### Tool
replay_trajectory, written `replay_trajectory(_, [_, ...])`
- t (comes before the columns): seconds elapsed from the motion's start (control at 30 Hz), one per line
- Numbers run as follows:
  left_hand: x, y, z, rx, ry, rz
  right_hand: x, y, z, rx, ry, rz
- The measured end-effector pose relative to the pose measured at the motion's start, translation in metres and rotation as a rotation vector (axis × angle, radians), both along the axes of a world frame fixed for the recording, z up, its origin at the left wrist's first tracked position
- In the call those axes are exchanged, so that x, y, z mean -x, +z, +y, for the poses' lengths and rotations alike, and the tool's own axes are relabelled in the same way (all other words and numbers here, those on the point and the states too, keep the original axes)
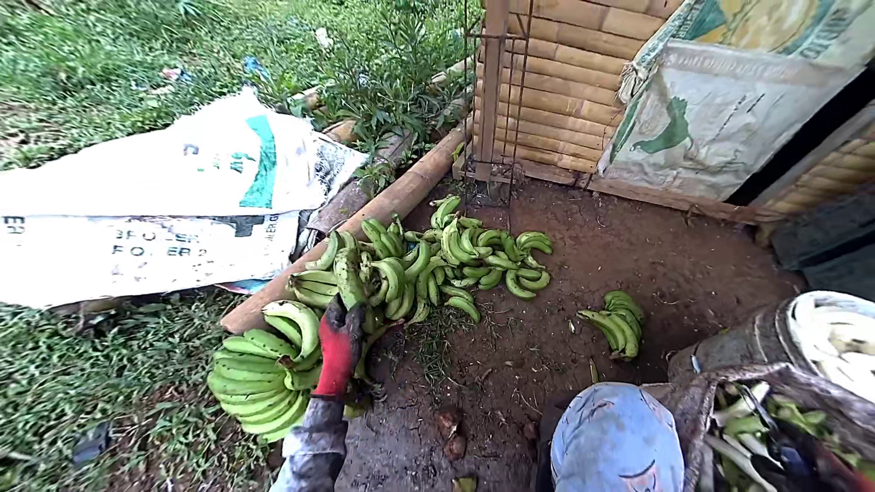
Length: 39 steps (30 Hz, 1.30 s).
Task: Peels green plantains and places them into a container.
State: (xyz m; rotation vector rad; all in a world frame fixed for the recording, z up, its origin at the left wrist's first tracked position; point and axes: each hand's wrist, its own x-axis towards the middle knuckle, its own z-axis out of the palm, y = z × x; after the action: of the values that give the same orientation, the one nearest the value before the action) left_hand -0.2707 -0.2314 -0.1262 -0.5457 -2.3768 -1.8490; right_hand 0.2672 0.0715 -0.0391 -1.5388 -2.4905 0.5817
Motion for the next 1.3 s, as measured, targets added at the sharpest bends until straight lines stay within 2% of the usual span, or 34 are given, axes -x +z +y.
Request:
replay_trajectory(0.1, [-0.070,0.059,0.011,0.063,-0.184,0.303,0.030,0.030,-0.023,-0.066,0.112,0.277])
replay_trajectory(0.17, [-0.109,0.098,0.035,0.164,-0.232,0.698,0.054,0.049,-0.044,-0.071,0.152,0.539])
replay_trajectory(0.23, [-0.148,0.132,0.064,0.205,-0.245,1.021,0.076,0.068,-0.063,0.027,0.232,0.862])
replay_trajectory(0.3, [-0.189,0.155,0.094,0.131,-0.262,1.158,0.090,0.092,-0.081,0.118,0.275,1.156])
replay_trajectory(0.33, [-0.212,0.162,0.110,-0.006,-0.298,1.111,0.092,0.102,-0.088,0.122,0.260,1.259])
replay_trajectory(0.37, [-0.238,0.164,0.125,-0.219,-0.394,0.949,0.090,0.109,-0.092,0.095,0.209,1.350])
replay_trajectory(0.4, [-0.266,0.164,0.139,-0.480,-0.558,0.666,0.088,0.112,-0.094,0.050,0.125,1.432])
replay_trajectory(0.43, [-0.295,0.163,0.150,-0.770,-0.767,0.269,0.082,0.111,-0.093,0.001,0.056,1.484])
replay_trajectory(0.47, [-0.325,0.164,0.156,-0.995,-0.896,-0.164,0.074,0.107,-0.092,-0.033,-0.002,1.513])
replay_trajectory(0.5, [-0.353,0.168,0.161,-1.074,-0.941,-0.517,0.065,0.103,-0.090,-0.043,-0.042,1.513])
replay_trajectory(0.53, [-0.375,0.170,0.168,-1.022,-0.954,-0.686,0.053,0.099,-0.089,-0.037,-0.068,1.477])
replay_trajectory(0.6, [-0.406,0.166,0.194,-0.865,-0.895,-0.730,0.024,0.088,-0.084,-0.059,-0.121,1.330])
replay_trajectory(0.77, [-0.407,0.182,0.257,-0.682,-1.004,-0.646,-0.064,0.068,-0.066,-0.529,-0.020,0.897])
replay_trajectory(0.83, [-0.415,0.190,0.277,-0.660,-1.021,-0.629,-0.074,0.058,-0.071,-0.534,-0.001,0.721])
replay_trajectory(0.87, [-0.421,0.190,0.285,-0.654,-1.025,-0.603,-0.074,0.051,-0.071,-0.469,0.016,0.676])
replay_trajectory(0.93, [-0.435,0.186,0.296,-0.648,-1.030,-0.567,-0.070,0.034,-0.065,-0.267,0.072,0.729])
replay_trajectory(1.03, [-0.453,0.175,0.299,-0.624,-1.037,-0.554,-0.069,0.011,-0.053,0.045,0.170,1.040])
replay_trajectory(1.17, [-0.461,0.153,0.304,-0.639,-1.076,-0.604,-0.078,0.003,-0.051,0.517,0.255,1.369])
replay_trajectory(1.23, [-0.463,0.144,0.306,-0.674,-1.134,-0.628,-0.082,-0.003,-0.050,0.631,0.268,1.440])
replay_trajectory(1.3, [-0.465,0.137,0.307,-0.719,-1.193,-0.644,-0.082,-0.006,-0.053,0.654,0.239,1.499])
